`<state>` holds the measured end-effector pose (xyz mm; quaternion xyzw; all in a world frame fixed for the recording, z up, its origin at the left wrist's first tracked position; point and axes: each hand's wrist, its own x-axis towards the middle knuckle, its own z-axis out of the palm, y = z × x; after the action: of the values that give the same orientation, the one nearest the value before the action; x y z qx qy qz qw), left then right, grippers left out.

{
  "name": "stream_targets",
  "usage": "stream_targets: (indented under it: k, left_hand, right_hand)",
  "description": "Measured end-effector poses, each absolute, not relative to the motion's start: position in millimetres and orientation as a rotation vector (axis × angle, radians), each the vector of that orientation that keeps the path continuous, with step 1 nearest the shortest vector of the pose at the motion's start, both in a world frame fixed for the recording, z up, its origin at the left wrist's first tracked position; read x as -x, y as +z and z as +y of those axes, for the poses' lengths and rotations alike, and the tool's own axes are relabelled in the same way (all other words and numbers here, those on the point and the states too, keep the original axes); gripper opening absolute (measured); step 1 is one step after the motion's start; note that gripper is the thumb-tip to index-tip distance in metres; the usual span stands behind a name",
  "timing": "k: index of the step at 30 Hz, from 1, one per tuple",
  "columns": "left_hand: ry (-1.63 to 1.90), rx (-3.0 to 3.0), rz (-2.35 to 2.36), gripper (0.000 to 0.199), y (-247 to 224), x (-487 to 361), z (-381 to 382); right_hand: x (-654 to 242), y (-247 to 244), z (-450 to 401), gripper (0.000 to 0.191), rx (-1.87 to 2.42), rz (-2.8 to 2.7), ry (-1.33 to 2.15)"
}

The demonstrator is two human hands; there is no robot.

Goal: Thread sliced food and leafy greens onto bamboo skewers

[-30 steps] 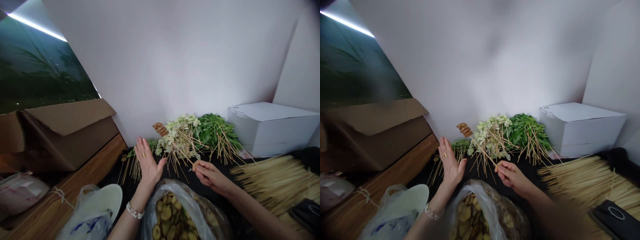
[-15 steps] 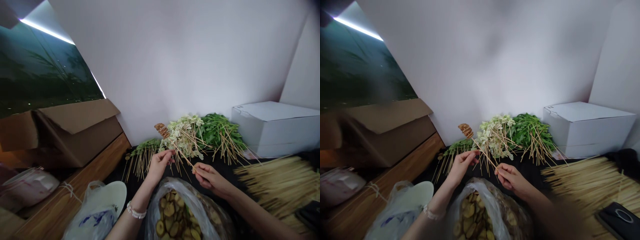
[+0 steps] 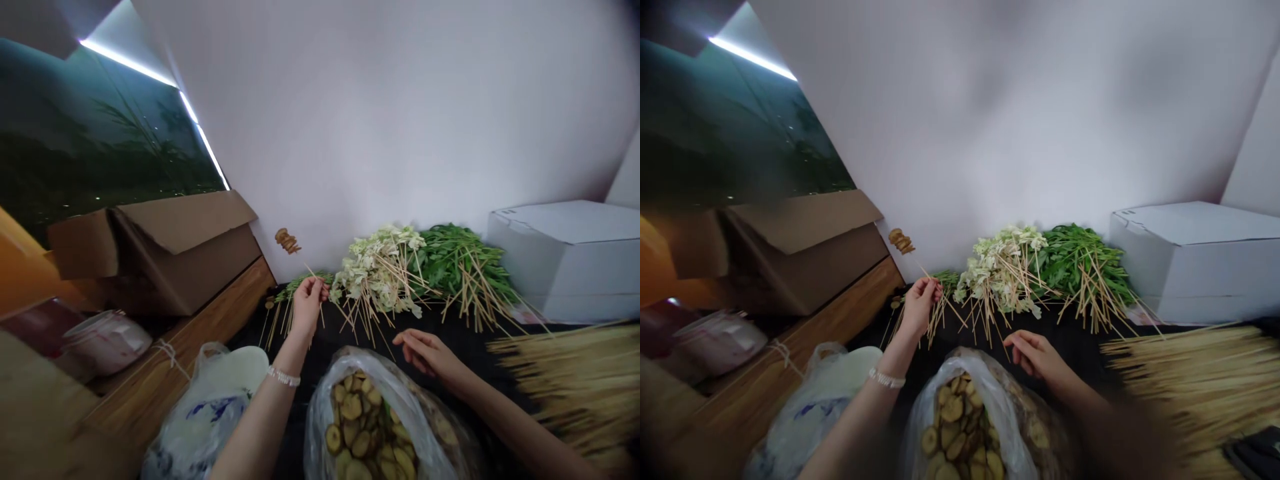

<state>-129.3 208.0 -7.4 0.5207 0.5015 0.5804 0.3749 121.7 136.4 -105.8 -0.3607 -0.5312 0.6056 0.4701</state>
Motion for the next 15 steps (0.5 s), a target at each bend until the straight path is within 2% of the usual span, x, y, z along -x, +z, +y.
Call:
stream_targets:
  k: [7, 15]
  left_hand:
    - [1.361, -1.24, 1.804, 0.036, -48.8, 200.6, 250.0]
    - [1.02, -1.406, 2.327, 0.036, -31.8, 279.3, 266.2]
  right_hand:
    - [-123.7, -123.9, 141.7, 0.061, 0.968, -1.355, 1.466]
    - [-127.0, -127.0, 143.7, 0.06, 0.999, -1.392, 1.459]
